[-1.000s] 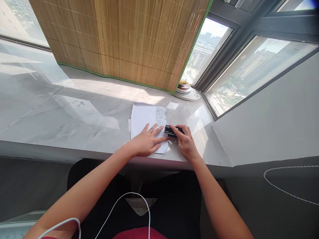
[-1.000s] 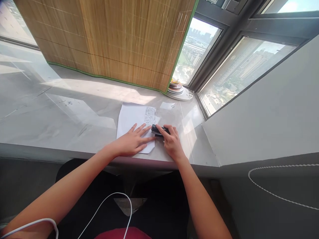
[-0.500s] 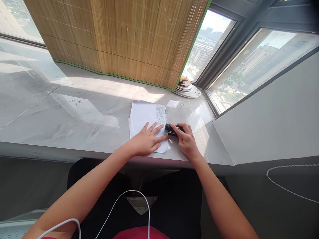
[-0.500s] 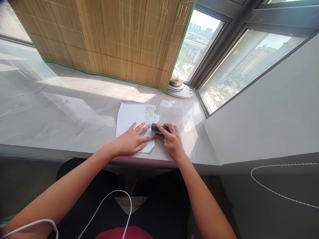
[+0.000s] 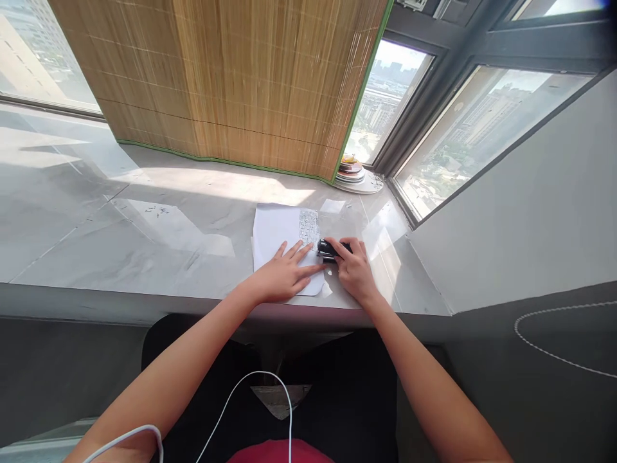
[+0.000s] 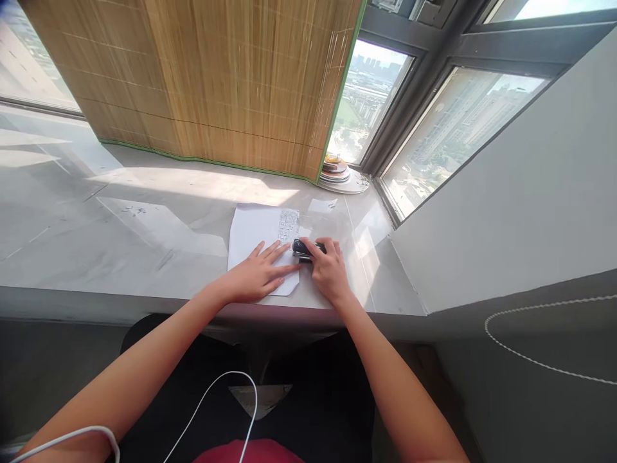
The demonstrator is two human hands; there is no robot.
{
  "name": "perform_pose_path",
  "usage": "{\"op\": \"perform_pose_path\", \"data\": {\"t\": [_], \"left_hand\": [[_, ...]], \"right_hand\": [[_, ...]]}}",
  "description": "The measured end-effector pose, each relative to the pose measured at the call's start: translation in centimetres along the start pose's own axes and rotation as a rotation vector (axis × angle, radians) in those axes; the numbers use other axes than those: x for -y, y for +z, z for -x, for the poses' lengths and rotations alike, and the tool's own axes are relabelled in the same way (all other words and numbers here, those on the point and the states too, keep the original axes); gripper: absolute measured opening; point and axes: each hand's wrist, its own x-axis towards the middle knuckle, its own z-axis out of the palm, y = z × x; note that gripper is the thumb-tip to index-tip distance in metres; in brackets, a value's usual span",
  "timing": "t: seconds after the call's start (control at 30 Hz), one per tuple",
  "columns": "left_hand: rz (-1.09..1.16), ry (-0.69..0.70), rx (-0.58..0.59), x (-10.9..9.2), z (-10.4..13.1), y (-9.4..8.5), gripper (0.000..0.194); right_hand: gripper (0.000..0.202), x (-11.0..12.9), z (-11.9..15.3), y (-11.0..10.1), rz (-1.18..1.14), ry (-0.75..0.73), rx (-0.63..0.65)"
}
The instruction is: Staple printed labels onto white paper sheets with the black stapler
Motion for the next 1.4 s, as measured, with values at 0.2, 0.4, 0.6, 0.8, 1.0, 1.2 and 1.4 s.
{"op": "perform_pose_path", "data": {"t": [0.2,0.4,0.6,0.8,1.0,1.2,1.4], "left_hand": [[-0.012,0.012,-0.021,0.4,0.1,0.2,0.054],[0.024,0.084,-0.460,-0.7,1.1,-1.7,0.033],[0.031,-0.277,-0.662,3.2,4.9,-6.5,0.028],[-0.244,-0.797,-0.334,13.8,15.0,-9.0,0.045],[-0.317,-1.089,-0.116,18.2,23.9,-10.5,0.058],[-0.266,-1.275,-0.198,19.6,24.8,-10.6,0.064],[-0.253,-1.273,-0.200,19.0,24.6,-10.5,0.063]], "right_hand": [[0.054,-1.3,0.2,0.4,-0.030,0.337,-0.296],[0.040,-0.6,0.1,0.0,0.010,0.479,-0.268],[0.034,5.7,-1.4,0.2,0.002,0.422,-0.258],[0.021,12.7,-5.7,3.9,-0.032,0.315,-0.047],[0.025,10.5,-5.1,3.5,0.006,0.387,0.001],[0.036,4.2,-1.3,0.2,0.077,0.555,-0.091],[0.040,0.4,-0.9,-1.9,-0.001,0.560,-0.051]]}}
